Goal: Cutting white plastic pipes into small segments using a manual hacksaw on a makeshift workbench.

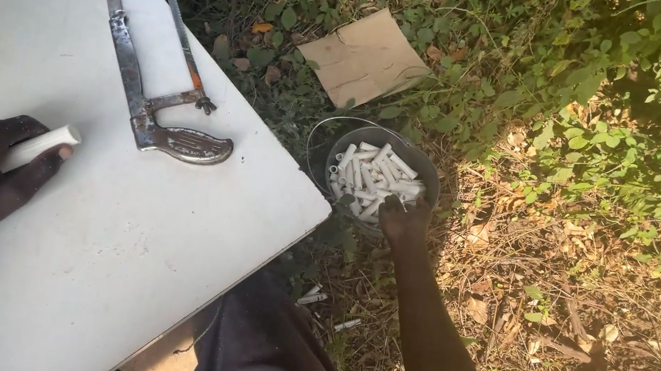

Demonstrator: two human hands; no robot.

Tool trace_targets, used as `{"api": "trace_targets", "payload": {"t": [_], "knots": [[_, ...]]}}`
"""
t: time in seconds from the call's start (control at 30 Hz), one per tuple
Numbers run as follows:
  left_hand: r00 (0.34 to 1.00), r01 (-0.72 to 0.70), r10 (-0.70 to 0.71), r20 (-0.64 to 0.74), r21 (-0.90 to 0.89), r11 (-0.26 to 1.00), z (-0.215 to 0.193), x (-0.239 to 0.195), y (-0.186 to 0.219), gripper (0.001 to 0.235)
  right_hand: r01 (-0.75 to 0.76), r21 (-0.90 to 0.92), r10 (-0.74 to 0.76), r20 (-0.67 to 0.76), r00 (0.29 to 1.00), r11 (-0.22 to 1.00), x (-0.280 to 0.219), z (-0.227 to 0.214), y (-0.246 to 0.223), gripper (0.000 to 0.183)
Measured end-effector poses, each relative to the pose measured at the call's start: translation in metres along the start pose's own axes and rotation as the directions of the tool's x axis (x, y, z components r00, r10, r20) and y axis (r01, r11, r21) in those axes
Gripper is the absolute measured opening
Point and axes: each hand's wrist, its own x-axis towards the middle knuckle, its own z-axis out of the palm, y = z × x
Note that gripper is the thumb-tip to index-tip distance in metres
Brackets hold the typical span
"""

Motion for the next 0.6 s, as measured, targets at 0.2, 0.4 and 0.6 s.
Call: {"api": "trace_targets", "payload": {"t": [0.2,0.4,0.6], "knots": [[0.993,0.070,-0.067,0.098,-0.023,0.997,-0.007,0.006,0.003,0.032,-0.062,-0.480,0.052,-0.034,0.998,0.875,-0.021,0.000,0.018,0.051],[0.979,0.081,-0.057,0.197,-0.116,0.990,-0.012,0.009,0.009,0.040,-0.040,-0.698,0.055,-0.001,0.998,0.715,-0.109,0.015,0.034,0.028],[0.980,-0.181,0.158,-0.120,-0.212,0.960,-0.016,0.019,0.016,0.034,0.869,-0.492,-0.218,0.856,0.469,-0.059,-0.226,0.097,0.065,0.024]]}}
